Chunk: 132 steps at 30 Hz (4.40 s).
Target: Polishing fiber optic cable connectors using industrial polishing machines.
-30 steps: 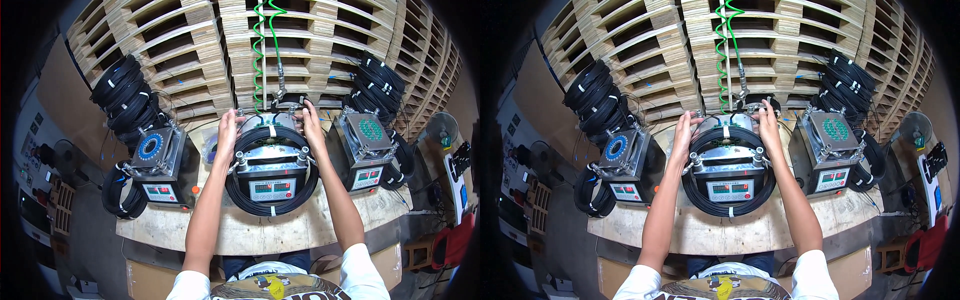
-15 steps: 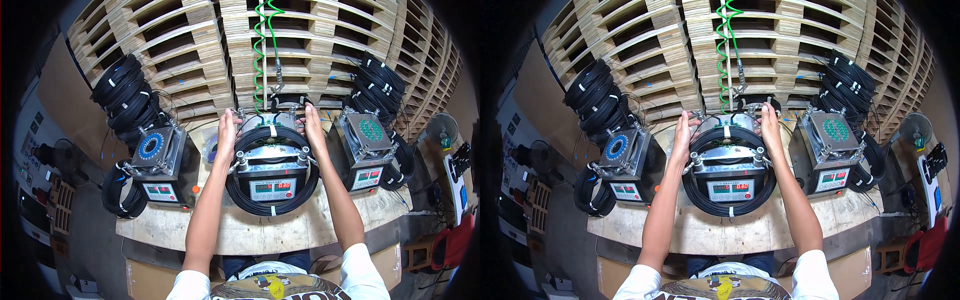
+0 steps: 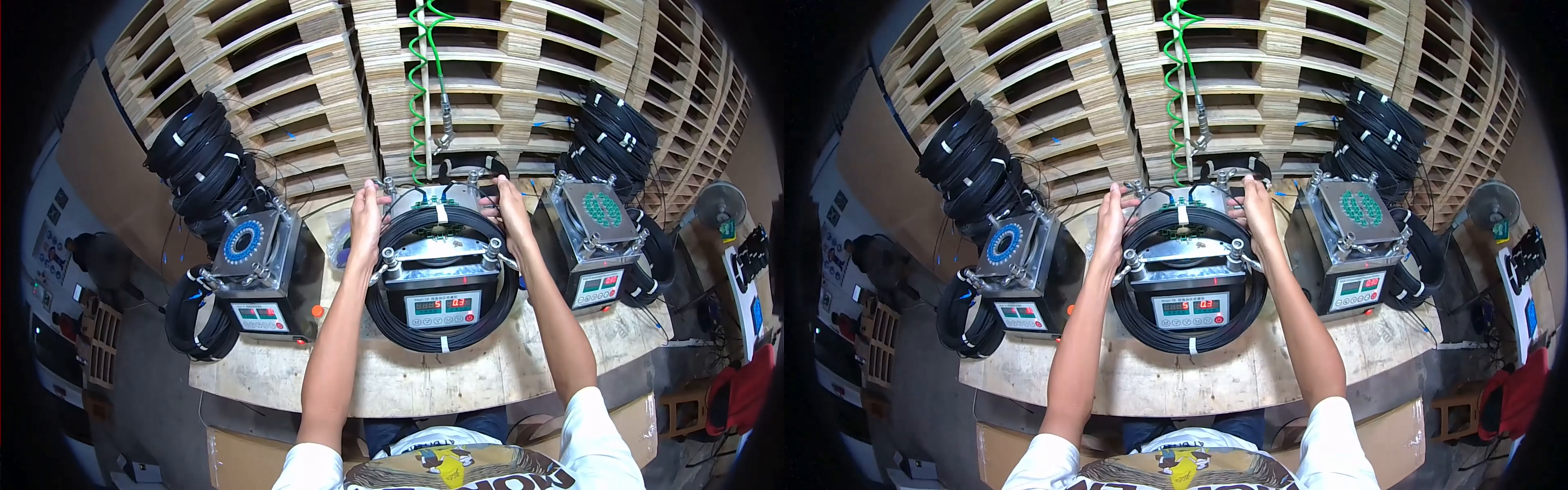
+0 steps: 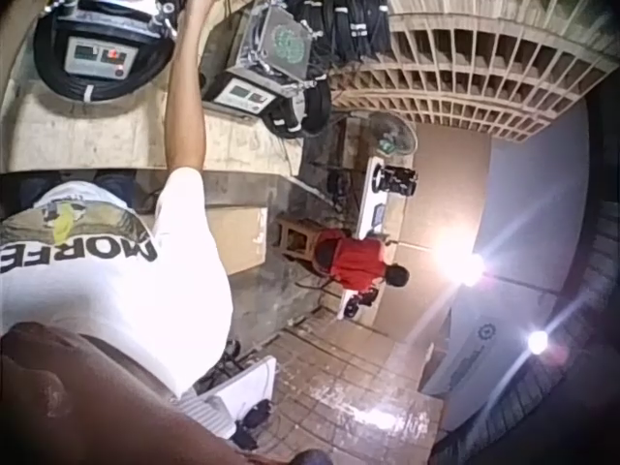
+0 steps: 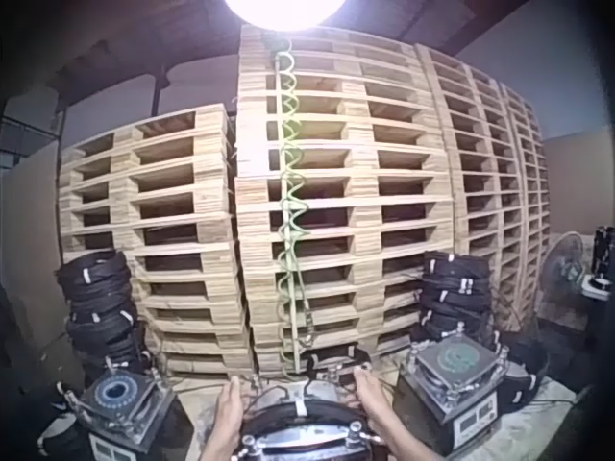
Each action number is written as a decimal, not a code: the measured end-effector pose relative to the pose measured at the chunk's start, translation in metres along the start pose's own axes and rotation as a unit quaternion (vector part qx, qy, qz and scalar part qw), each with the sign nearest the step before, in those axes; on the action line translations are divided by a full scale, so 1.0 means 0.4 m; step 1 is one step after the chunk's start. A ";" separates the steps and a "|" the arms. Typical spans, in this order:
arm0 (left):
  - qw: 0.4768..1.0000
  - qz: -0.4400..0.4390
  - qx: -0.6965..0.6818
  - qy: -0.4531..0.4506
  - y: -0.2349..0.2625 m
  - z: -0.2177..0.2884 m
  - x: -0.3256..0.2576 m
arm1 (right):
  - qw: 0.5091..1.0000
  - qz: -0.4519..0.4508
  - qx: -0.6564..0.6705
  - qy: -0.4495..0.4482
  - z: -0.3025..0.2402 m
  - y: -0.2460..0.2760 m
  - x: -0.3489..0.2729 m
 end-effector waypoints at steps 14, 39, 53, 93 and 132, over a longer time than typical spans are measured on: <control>1.000 0.004 0.018 -0.017 -0.002 -0.006 0.020 | 0.996 -0.074 0.035 -0.046 0.167 -0.005 0.249; 1.000 0.003 -0.004 -0.012 -0.005 -0.010 0.019 | 0.992 -0.076 0.102 -0.011 0.156 -0.018 0.225; 0.999 0.032 -0.013 0.002 0.043 -0.014 0.019 | 0.957 -0.189 -0.188 0.111 0.012 -0.108 0.205; 0.959 -0.115 -0.241 0.091 -0.017 -0.121 0.345 | 0.985 -0.099 -0.087 0.113 -0.048 -0.051 -0.027; 0.936 0.058 0.300 -0.173 0.126 -0.035 -0.373 | 0.916 0.073 -0.257 0.298 -0.150 0.065 -0.350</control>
Point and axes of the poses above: each hand's wrist, its own x-axis towards the middle knuckle, its own y-axis out of the back of the hand, z = x × y, the point moved 8 cm from there along x, towards the middle knuckle, and after that the axes turned 14 degrees about y, right-handed, at the moved point
